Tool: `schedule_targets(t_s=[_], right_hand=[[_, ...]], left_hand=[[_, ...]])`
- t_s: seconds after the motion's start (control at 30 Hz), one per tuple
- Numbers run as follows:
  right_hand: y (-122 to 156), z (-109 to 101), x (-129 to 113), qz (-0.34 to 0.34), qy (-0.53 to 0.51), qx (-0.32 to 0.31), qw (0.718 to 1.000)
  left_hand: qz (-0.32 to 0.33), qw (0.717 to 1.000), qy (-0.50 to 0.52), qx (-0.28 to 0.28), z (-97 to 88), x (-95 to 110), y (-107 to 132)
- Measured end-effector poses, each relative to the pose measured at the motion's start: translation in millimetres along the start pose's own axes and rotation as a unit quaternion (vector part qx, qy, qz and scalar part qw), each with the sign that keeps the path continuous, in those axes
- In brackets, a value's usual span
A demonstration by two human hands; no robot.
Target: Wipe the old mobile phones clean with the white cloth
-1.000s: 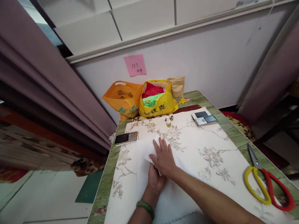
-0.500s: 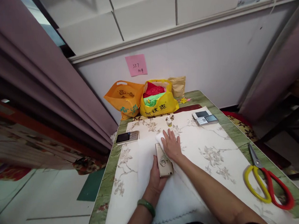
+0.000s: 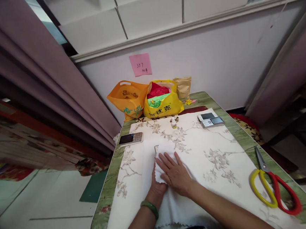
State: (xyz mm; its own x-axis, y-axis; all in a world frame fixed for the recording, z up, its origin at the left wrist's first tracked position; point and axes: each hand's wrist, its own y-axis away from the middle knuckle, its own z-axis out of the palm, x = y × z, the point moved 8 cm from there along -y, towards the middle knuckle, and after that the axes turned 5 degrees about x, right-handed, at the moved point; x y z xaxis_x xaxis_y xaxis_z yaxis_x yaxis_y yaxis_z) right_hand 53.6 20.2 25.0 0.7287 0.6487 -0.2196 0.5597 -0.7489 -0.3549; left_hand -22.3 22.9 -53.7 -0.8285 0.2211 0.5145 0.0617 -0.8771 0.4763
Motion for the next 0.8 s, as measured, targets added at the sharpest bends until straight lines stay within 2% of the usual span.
schedule_targets(t_s=[0.07, 0.17, 0.23, 0.3, 0.4, 0.53, 0.73, 0.8], right_hand=[[-14, 0, 3, 0.014, -0.006, 0.012, 1.000], [-30, -3, 14, 0.050, -0.009, 0.065, 0.997], [-31, -7, 18, 0.064, 0.001, 0.103, 0.993], [-29, -9, 18, 0.056, 0.025, 0.113, 0.992], [-26, -8, 12, 0.014, 0.061, 0.076, 0.995], [-28, -8, 9, -0.032, 0.056, 0.009, 0.998], [-32, -7, 3, -0.105, 0.074, -0.060, 0.990], [-36, -10, 6, -0.094, 0.054, -0.076, 0.991]], left_hand=[[-0.006, 1.000, 0.011, -0.004, 2.4, -5, -6], [-0.025, 0.999, 0.038, -0.024, 14.3, -13, -15], [-0.041, 0.997, 0.060, -0.031, 19.8, -17, -18], [-0.054, 0.995, 0.081, -0.031, 21.5, -18, -18], [-0.068, 0.992, 0.101, -0.034, 22.1, -18, -16], [-0.089, 0.991, 0.097, -0.034, 24.8, -19, -10], [-0.095, 0.992, 0.081, -0.026, 32.6, -15, -3], [-0.092, 0.992, 0.080, -0.037, 36.2, -14, -1]])
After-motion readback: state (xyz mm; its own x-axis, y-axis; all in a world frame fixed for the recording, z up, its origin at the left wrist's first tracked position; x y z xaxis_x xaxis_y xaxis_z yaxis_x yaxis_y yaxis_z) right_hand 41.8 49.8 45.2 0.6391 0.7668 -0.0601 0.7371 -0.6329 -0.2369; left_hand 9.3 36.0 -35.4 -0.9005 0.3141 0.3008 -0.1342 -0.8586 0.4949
